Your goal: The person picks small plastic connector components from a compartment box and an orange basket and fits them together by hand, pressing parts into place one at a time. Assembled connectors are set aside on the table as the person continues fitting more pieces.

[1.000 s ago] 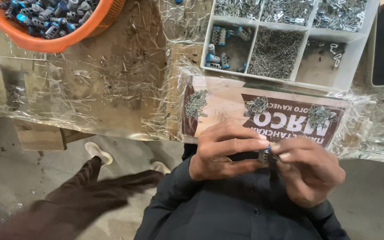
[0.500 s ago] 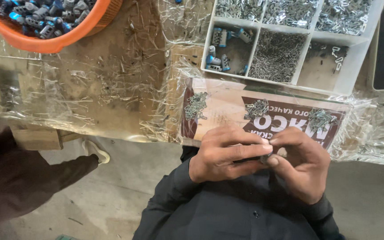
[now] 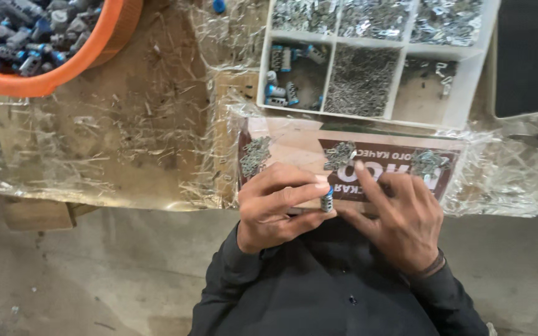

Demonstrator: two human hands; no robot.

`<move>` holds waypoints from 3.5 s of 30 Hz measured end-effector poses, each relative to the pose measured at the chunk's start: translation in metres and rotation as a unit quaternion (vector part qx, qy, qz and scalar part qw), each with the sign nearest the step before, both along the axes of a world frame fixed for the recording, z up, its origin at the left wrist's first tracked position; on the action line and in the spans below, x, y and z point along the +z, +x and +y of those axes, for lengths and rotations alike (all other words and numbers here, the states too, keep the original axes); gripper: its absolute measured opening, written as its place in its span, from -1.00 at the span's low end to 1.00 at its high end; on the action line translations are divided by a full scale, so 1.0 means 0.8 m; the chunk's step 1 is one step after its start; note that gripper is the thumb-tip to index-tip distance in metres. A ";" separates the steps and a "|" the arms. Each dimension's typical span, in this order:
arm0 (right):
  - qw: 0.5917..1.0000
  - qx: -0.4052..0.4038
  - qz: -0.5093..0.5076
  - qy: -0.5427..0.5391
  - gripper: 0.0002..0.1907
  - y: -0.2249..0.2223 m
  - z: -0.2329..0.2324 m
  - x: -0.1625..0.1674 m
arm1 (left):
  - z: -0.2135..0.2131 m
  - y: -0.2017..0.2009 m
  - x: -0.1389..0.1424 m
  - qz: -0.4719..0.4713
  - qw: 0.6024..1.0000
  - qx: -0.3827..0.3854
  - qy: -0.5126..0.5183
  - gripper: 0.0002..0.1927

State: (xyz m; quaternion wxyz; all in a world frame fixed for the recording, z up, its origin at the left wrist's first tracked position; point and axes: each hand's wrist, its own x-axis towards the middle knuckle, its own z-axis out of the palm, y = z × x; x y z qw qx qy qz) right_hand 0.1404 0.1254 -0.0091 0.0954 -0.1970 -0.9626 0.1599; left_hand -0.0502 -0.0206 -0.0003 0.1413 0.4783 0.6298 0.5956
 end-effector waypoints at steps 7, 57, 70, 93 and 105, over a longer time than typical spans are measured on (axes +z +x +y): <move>0.971 0.183 0.126 -0.089 -0.59 0.046 0.026 -0.011 | 0.019 0.011 -0.004 -0.026 0.999 -0.027 0.008 -0.57; 0.986 -0.163 0.018 0.013 -0.13 0.039 -0.008 -0.014 | 0.038 0.032 -0.002 -0.016 0.995 -0.099 0.027 -0.52; 0.995 -0.045 0.083 0.019 -0.42 0.079 0.000 -0.045 | 0.034 0.036 -0.005 -0.005 0.995 -0.100 0.012 -0.55; 0.817 -0.061 0.227 -0.526 -0.84 0.040 0.014 -0.026 | 0.014 0.026 0.005 -0.100 0.988 -0.121 0.005 -0.56; 0.835 -0.054 0.307 -0.454 -0.84 0.007 -0.017 0.024 | 0.013 0.028 0.003 -0.019 0.998 -0.057 0.022 -0.51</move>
